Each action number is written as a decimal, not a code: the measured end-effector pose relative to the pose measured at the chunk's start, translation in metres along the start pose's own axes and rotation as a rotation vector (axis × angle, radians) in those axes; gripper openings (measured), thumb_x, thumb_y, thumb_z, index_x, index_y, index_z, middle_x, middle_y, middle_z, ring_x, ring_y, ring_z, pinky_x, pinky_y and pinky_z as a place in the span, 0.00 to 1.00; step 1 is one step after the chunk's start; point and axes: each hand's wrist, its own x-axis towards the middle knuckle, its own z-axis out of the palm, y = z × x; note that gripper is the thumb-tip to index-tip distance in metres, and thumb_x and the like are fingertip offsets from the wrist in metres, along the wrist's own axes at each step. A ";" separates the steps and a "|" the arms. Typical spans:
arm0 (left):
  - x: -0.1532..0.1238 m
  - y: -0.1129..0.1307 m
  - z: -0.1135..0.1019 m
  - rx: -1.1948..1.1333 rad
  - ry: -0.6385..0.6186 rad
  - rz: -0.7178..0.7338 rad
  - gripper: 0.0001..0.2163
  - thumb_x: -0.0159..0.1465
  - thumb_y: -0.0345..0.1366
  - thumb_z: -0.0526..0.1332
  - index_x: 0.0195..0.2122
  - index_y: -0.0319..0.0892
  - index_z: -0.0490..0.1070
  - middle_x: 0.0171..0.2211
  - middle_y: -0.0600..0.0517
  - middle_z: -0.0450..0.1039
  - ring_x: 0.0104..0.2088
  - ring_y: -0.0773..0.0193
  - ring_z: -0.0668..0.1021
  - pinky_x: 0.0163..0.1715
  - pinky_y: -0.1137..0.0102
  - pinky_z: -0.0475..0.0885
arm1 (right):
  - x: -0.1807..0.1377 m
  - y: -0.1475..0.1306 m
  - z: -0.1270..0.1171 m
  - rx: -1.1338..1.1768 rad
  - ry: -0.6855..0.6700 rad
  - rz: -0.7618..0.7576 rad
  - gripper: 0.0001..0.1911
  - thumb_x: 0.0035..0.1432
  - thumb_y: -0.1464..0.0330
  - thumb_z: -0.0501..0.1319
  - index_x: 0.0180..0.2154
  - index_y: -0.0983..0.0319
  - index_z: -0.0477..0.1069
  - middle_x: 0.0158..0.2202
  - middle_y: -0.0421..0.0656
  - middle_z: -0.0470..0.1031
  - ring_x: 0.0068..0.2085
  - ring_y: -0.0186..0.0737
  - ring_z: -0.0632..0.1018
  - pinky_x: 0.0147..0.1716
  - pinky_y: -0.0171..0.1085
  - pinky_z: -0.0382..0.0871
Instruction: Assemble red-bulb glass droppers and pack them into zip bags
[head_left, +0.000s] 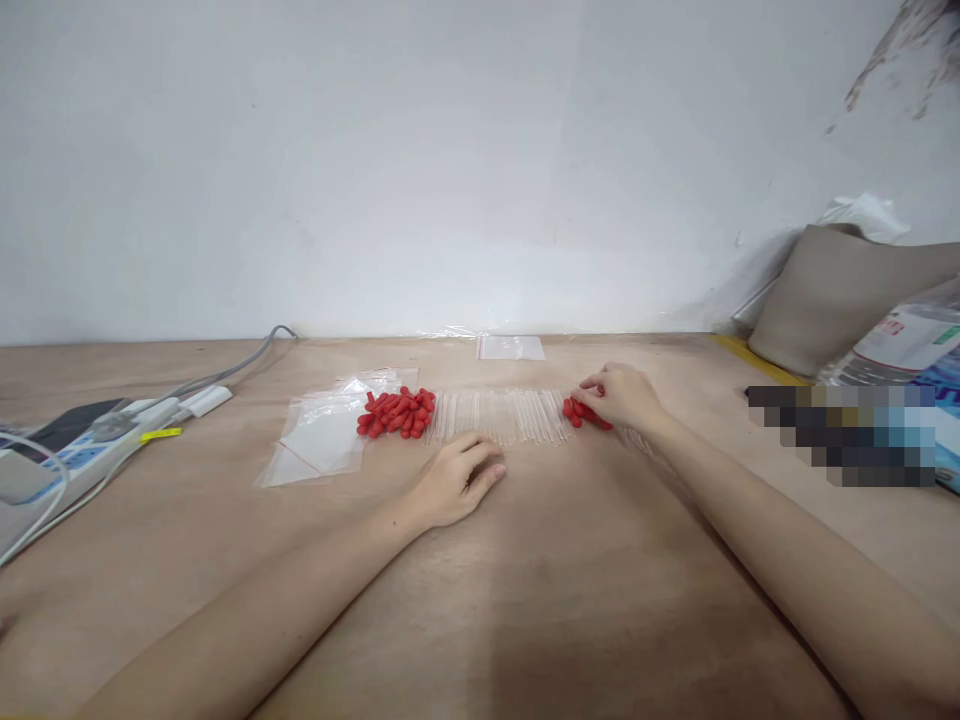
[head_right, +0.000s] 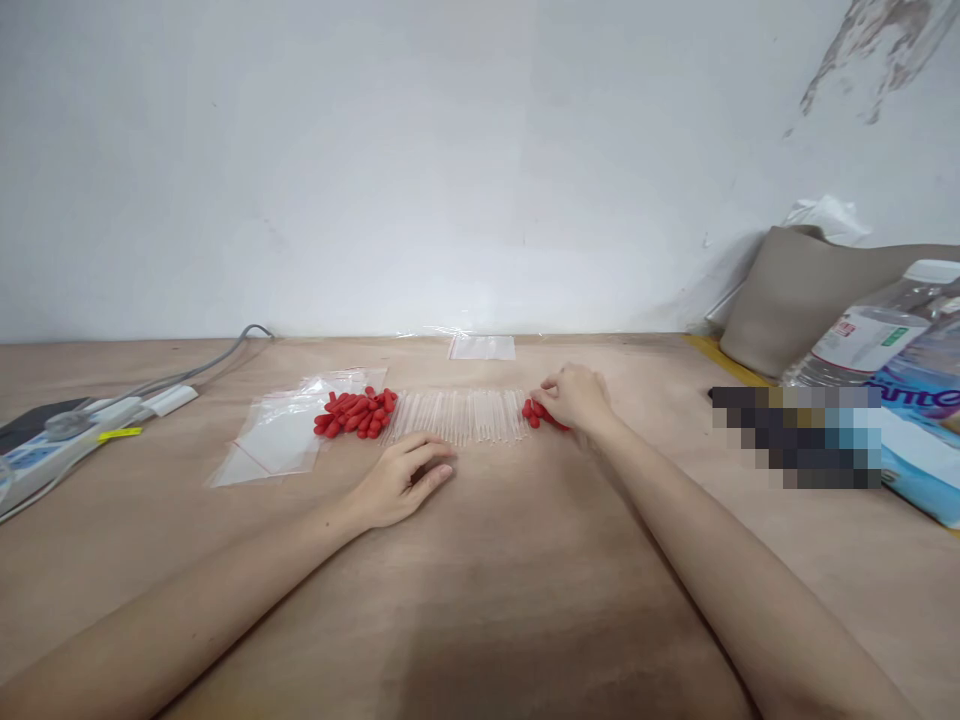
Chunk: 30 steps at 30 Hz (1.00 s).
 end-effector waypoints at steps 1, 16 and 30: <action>0.000 0.001 0.000 -0.001 0.004 0.005 0.10 0.62 0.35 0.52 0.42 0.41 0.68 0.39 0.47 0.69 0.39 0.62 0.72 0.40 0.67 0.68 | 0.000 -0.003 0.002 -0.021 -0.010 0.001 0.16 0.50 0.58 0.53 0.30 0.57 0.76 0.29 0.45 0.72 0.33 0.41 0.71 0.31 0.37 0.59; 0.077 -0.014 0.015 0.447 0.116 -0.484 0.08 0.54 0.38 0.57 0.30 0.40 0.71 0.36 0.44 0.67 0.42 0.50 0.66 0.41 0.58 0.60 | -0.004 -0.024 0.006 0.221 0.092 0.084 0.08 0.53 0.66 0.51 0.30 0.59 0.68 0.24 0.40 0.74 0.36 0.43 0.72 0.38 0.42 0.57; 0.121 -0.007 0.026 0.402 -0.080 -0.898 0.19 0.50 0.39 0.58 0.37 0.29 0.71 0.44 0.30 0.66 0.48 0.43 0.65 0.44 0.58 0.58 | -0.076 -0.049 0.018 0.280 0.272 -0.297 0.10 0.54 0.64 0.55 0.37 0.62 0.67 0.29 0.44 0.73 0.34 0.42 0.70 0.36 0.42 0.59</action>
